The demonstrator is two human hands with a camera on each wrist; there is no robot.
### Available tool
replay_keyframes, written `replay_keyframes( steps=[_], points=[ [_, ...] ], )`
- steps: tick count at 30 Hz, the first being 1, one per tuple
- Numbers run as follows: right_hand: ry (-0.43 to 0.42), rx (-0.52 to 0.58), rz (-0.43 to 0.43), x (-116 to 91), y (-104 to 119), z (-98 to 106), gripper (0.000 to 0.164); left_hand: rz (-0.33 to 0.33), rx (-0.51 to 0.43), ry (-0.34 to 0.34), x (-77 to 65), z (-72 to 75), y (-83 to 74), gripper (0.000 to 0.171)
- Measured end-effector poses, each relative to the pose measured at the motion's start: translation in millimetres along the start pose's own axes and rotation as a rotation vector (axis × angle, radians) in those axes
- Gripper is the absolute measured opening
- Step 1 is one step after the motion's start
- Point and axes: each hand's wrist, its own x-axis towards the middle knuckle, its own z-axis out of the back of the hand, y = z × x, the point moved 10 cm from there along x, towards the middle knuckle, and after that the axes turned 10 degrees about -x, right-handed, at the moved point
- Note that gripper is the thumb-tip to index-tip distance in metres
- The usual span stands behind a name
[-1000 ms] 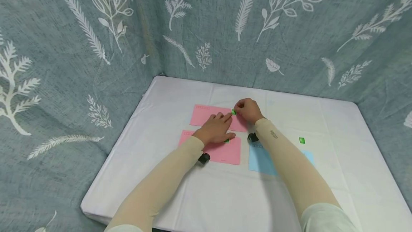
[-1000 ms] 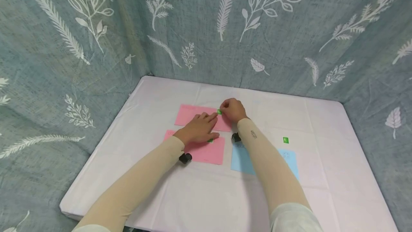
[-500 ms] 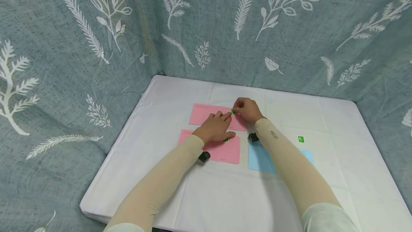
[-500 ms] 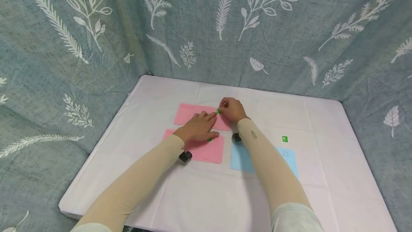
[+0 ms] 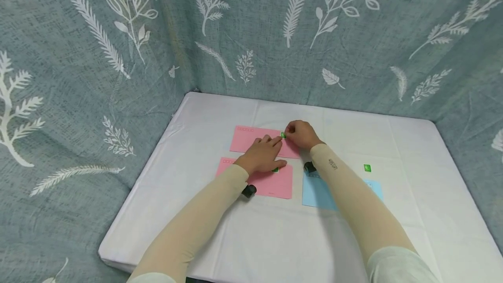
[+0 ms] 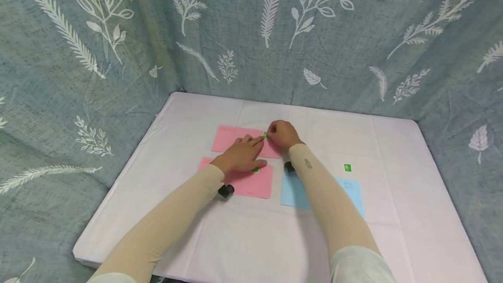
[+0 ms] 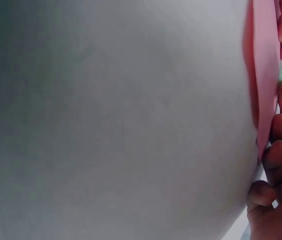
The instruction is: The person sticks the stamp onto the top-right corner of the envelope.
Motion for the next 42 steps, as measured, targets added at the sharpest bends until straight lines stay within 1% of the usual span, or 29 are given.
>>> replay_keyframes(
  steps=[3, 10, 17, 22, 27, 31, 36, 42],
  points=[
    [0.014, -0.007, 0.002, 0.8, 1.0, 0.0, 0.014, 0.001, -0.003, -0.001, 0.2, 0.8, 0.5, 0.080],
    [0.016, -0.046, 0.000, 3.2, 1.5, -0.5, 0.018, -0.006, -0.020, 0.007, -0.7, 2.3, -0.4, 0.078],
    [0.053, -0.049, 0.002, 2.5, 5.2, 1.6, 0.015, 0.000, -0.016, -0.005, -1.2, 4.2, -0.2, 0.078],
    [0.043, -0.087, -0.005, 5.4, 4.8, 1.2, 0.019, 0.001, -0.024, -0.002, -1.0, 3.1, -1.0, 0.078],
    [0.055, -0.071, -0.003, 7.4, 2.0, 0.1, 0.017, 0.002, -0.004, -0.003, -0.8, 3.2, -1.5, 0.079],
    [0.048, -0.069, 0.004, 8.5, 5.0, 1.1, 0.019, 0.007, -0.001, -0.009, -1.2, 4.9, 1.0, 0.079],
    [0.045, -0.092, -0.028, 8.0, 3.2, -0.6, 0.023, 0.000, -0.020, 0.007, -2.0, 4.1, 0.3, 0.080],
    [0.039, -0.097, -0.016, 5.1, 1.4, -0.5, 0.019, -0.002, -0.016, 0.005, -1.5, 0.8, -2.5, 0.081]
  ],
)
